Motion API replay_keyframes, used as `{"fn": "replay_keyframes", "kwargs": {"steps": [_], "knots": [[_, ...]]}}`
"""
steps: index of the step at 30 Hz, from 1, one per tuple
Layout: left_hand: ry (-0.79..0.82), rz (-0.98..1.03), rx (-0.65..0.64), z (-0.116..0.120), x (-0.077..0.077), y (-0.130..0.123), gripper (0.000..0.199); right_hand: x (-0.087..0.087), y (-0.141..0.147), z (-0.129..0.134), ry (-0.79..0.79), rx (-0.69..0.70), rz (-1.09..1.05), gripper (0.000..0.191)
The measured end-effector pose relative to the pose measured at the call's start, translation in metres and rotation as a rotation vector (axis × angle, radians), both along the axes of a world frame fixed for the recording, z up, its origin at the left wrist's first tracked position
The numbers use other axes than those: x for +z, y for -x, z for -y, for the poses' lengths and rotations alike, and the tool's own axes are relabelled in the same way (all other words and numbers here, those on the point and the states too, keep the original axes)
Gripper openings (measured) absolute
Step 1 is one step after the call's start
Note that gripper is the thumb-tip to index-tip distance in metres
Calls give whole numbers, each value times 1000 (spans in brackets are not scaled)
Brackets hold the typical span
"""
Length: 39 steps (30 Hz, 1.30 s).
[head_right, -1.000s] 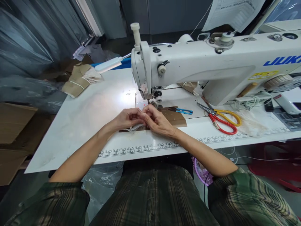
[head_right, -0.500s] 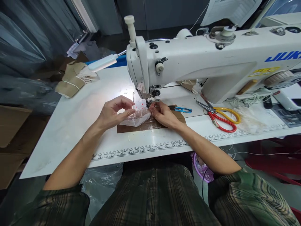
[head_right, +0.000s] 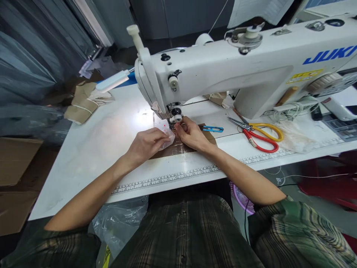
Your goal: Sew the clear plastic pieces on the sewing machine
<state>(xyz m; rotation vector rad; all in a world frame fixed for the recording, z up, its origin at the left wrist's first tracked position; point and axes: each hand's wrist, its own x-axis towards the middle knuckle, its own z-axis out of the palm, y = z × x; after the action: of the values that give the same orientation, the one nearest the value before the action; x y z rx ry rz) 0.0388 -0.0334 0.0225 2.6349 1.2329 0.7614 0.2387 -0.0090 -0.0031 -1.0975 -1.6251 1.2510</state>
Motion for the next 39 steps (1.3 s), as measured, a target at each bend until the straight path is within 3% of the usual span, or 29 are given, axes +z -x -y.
{"fn": "replay_keyframes", "kwargs": {"steps": [3, 6, 9, 12, 16, 20, 23, 25, 27, 29, 31, 33, 36, 39], "knots": [[100, 128, 3, 6, 6, 8, 15, 6, 10, 9, -31, 71, 5, 28], [67, 27, -21, 10, 7, 11, 14, 22, 24, 26, -205, 234, -4, 21], [-13, -30, -76, 15, 7, 14, 13, 30, 26, 33, -401, 184, 140, 20], [-23, 29, -47, 21, 9, 17, 12, 21, 19, 28, -172, -148, 104, 25], [81, 119, -65, 24, 10, 16, 14, 6, 16, 27, 91, -123, -126, 43], [86, 211, -60, 21, 10, 17, 16, 9, 14, 24, 213, -143, -302, 54], [11, 285, -21, 22, 11, 24, 17, 11, -4, 17, 257, -250, -375, 51], [-92, 293, 15, 26, 10, 26, 15, 11, -21, 13, 260, -391, -410, 45], [-199, 225, -70, 32, 9, 23, 10, 11, -36, 12, 245, -454, -382, 38], [-202, 78, -280, 36, 9, 15, 17, 12, -46, 16, 222, -369, -247, 32], [-104, -52, -450, 33, 10, 6, 42, 15, -52, 21, 162, -214, -40, 27], [-36, -82, -456, 22, 12, 0, 52, 17, -55, 24, 54, -116, 176, 23], [-48, -73, -363, -3, 11, -3, 35, 20, -54, 28, -77, -73, 362, 20], [9, -155, -419, -21, 4, -3, 25, 21, -50, 31, -140, 23, 408, 22]]}}
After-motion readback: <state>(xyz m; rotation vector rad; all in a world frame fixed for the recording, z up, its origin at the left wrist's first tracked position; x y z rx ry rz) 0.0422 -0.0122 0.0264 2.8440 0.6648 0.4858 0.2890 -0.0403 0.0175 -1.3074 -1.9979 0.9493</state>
